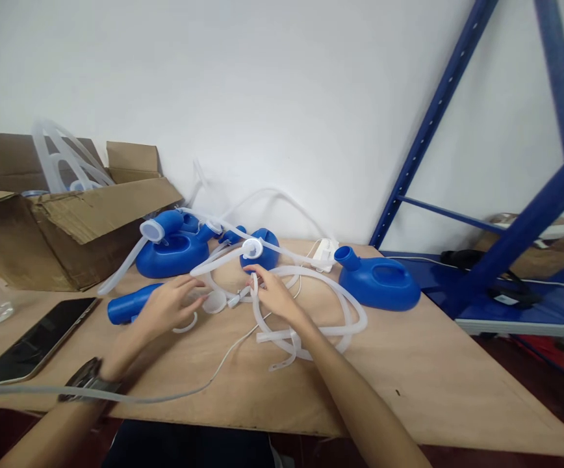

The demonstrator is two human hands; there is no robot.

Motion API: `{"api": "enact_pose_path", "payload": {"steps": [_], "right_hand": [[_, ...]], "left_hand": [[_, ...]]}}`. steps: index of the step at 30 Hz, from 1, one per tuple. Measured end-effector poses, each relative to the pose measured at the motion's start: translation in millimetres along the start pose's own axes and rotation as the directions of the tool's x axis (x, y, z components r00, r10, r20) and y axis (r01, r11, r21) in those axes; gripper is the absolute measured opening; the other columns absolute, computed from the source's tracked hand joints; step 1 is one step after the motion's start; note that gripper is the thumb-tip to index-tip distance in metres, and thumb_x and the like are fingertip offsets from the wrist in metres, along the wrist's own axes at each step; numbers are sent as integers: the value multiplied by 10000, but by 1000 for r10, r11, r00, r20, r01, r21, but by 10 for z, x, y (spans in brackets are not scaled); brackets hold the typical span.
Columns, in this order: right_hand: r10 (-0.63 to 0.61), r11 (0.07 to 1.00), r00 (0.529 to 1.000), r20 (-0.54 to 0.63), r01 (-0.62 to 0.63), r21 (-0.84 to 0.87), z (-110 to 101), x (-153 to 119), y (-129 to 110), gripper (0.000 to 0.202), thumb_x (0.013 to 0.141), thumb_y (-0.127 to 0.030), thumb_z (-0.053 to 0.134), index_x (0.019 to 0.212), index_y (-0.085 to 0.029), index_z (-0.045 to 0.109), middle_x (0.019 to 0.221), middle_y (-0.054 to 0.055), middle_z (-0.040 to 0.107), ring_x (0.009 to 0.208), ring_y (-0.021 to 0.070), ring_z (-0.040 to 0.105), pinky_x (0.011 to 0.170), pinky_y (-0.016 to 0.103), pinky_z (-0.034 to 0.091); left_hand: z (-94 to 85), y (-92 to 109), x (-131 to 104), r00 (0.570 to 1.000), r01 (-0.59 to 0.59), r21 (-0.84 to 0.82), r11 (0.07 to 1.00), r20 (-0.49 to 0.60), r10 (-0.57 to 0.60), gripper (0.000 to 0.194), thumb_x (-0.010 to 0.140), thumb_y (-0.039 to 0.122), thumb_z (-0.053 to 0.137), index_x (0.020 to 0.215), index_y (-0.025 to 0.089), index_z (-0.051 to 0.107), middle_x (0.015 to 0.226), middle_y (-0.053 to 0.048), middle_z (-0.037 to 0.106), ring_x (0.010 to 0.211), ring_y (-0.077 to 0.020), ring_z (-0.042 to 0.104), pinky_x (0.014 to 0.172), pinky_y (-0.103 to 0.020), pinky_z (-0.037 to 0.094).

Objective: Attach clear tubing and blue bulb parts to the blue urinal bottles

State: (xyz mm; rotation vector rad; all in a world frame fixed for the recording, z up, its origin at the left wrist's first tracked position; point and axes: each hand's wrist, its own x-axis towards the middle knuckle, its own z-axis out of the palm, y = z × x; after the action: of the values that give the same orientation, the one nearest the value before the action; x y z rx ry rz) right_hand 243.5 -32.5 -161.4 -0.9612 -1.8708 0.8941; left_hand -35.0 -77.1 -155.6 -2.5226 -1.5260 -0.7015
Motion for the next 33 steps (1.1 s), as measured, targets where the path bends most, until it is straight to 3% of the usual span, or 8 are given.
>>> {"api": "enact_pose_path", "payload": {"steps": [7,12,16,19,21,25,28,33], "right_hand": [[173,874,982,-76,-118,471,-165,111,-206,458,751,-458,789,998,-263,456,887,-10,731,664,174,727,499,228,512],[57,877,997,-47,-27,481,-583,272,-686,450,748,-440,838,978,-250,500,840,-16,746,624,146,700,474,192,475],[-94,887,987,-129,142,439,-839,308,-1046,350,784,-437,821,970,-233,606,971,26,757,632,130,686,446,183,426],[-185,912,977,-104,210,352,-870,282,-1213,318,819,-451,792,1016,-222,691,1023,50,743,639,127,681,438,191,409],[-219,921,971,-96,238,309,-822,270,-1282,327,849,-471,757,1053,-219,712,991,52,731,634,124,669,436,193,399],[-208,924,954,-217,264,275,-635,307,-1343,309,889,-460,687,1079,-216,695,938,42,693,639,120,641,419,188,376],[-199,916,909,-366,306,260,-514,360,-1327,256,912,-401,619,1083,-216,664,842,8,641,572,104,561,407,198,388],[-228,923,869,-439,336,186,-502,408,-1217,280,890,-292,555,1135,-219,671,939,22,671,615,122,551,521,246,481]], "left_hand": [[-255,-445,-256,934,269,317,909,145,-327,646,844,537,590,1411,227,591,1465,-186,574,1276,-457,568,989,-595,471],[-480,-510,-180,928,204,268,942,254,-273,583,871,488,559,1409,267,609,1272,-146,699,1084,-416,690,836,-511,548],[-955,-326,-63,939,275,303,913,119,-322,535,891,620,523,1279,287,679,1226,-102,715,899,-394,729,616,-466,566],[-1311,-62,150,981,90,7,996,-176,-87,824,749,684,703,1448,275,546,1065,-82,740,859,-316,730,655,-387,605],[-1475,161,378,931,-185,-246,951,-353,90,961,704,586,805,1545,303,434,1108,-80,701,866,-265,722,626,-321,621],[-1539,587,882,756,-563,-452,692,-620,210,665,679,320,898,1278,269,616,1133,-51,626,827,-143,654,609,-195,581],[-1416,760,1118,702,-641,-487,593,-684,197,567,652,232,908,1109,243,571,1192,-64,615,985,-168,635,652,-188,578],[-1223,751,1182,782,-572,-584,576,-599,170,518,688,222,877,976,242,447,1356,-124,629,902,-151,642,598,-197,555]]}}
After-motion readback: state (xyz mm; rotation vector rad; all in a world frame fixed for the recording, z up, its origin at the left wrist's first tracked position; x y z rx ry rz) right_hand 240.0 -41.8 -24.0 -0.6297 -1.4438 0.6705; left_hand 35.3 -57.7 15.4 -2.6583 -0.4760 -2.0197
